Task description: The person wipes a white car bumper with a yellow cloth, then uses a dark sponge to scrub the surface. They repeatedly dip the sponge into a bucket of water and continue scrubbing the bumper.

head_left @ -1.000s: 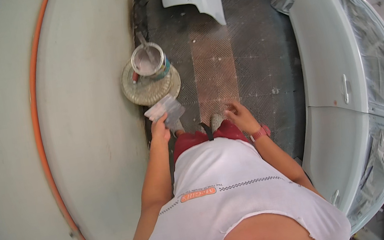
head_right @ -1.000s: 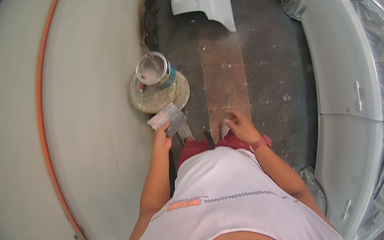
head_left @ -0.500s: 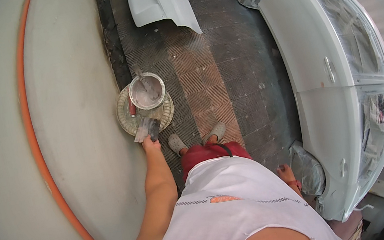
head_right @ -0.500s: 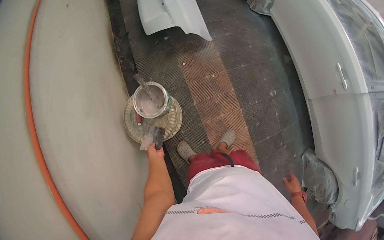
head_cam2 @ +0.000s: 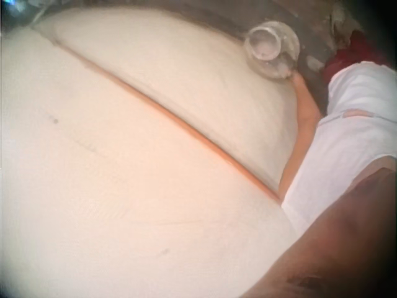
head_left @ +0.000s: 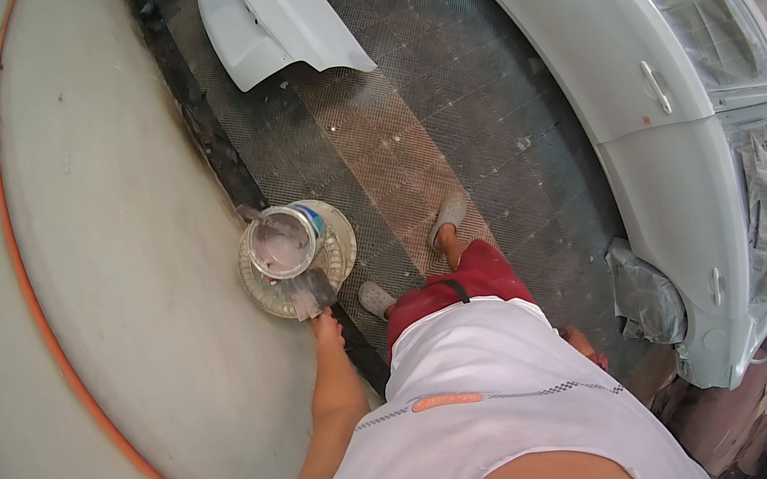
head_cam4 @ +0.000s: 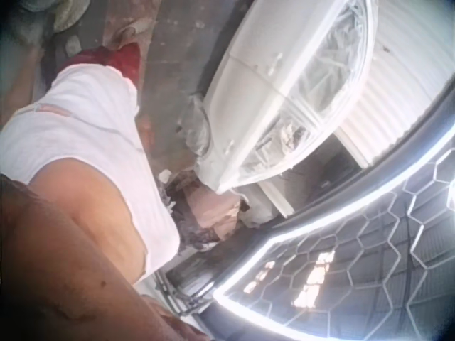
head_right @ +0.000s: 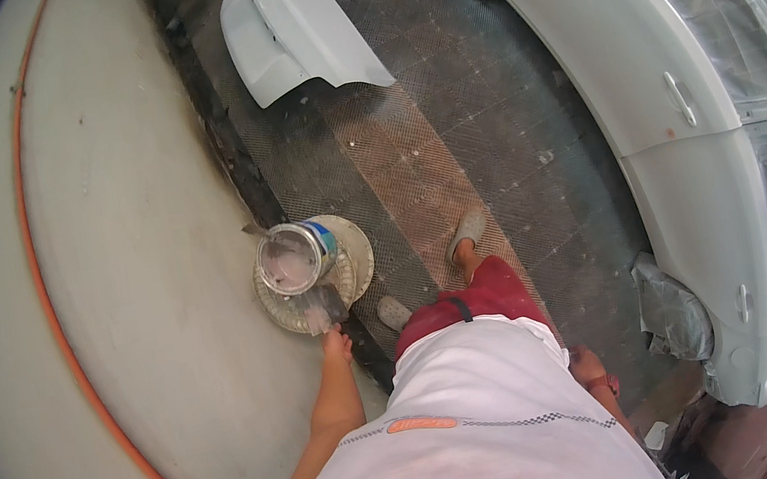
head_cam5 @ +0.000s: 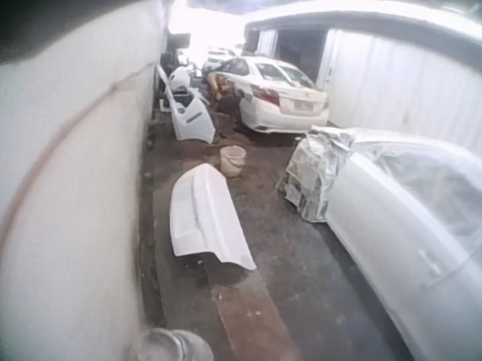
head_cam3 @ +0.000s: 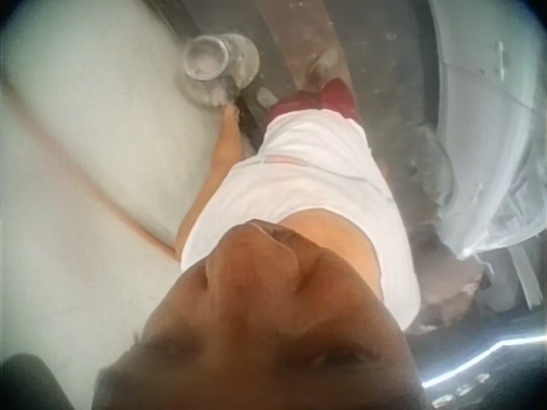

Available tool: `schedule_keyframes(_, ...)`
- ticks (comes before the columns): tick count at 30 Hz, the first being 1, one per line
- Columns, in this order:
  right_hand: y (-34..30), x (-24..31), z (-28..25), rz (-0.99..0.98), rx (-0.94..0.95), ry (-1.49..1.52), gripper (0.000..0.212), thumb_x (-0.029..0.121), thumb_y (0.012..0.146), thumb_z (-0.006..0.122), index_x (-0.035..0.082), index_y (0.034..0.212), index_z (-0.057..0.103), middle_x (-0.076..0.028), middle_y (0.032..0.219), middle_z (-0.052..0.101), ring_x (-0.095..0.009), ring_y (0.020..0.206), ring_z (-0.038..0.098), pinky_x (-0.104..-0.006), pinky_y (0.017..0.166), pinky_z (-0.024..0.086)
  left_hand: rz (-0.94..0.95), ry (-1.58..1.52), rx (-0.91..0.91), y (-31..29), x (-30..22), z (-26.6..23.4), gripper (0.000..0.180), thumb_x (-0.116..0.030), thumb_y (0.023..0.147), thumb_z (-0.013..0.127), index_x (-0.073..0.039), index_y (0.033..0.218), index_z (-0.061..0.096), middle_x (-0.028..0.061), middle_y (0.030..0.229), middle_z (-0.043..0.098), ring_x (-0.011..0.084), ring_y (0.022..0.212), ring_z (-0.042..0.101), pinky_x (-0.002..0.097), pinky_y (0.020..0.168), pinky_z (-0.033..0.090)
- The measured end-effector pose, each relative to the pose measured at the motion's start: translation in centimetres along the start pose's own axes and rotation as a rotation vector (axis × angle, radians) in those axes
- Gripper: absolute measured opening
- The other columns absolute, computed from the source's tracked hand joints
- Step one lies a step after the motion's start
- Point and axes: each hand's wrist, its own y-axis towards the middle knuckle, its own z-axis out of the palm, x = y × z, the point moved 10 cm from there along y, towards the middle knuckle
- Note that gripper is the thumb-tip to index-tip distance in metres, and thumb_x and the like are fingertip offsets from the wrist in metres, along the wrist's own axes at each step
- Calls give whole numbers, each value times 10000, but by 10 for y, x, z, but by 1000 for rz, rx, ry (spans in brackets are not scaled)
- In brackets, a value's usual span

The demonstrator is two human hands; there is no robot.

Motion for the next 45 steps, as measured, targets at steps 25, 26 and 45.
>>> schedule_keyframes(25, 480, 425, -450, -482, -103, 157, 497, 288, 974, 729, 37, 1392, 634, -229, 1247, 752, -374, 1150, 735, -458, 989, 568, 449, 583, 123, -127, -264, 469, 489, -193, 1052, 657, -28, 1504, 573, 100, 1190, 723, 188, 980, 674, 335, 858, 544)
schedule_keyframes(26, 493, 441, -454, -511, -92, 123, 502, 291, 972, 733, 38, 1394, 635, -220, 1251, 754, -372, 1149, 736, -455, 995, 568, 403, 584, 100, -115, -273, 478, 469, -195, 1051, 645, -38, 1488, 582, 82, 1093, 716, 172, 915, 657, 322, 805, 536)
schedule_keyframes(45, 743, 454, -530, -22, -1, 152, 555, 299, 946, 793, -15, 1386, 671, -220, 1078, 790, -266, 869, 789, -405, 755, 615, 995, 251, 255, -255, -890, 911, 564, -137, 1072, 621, -15, 1591, 437, 213, 1561, 549, 312, 1446, 536, 414, 1212, 420)
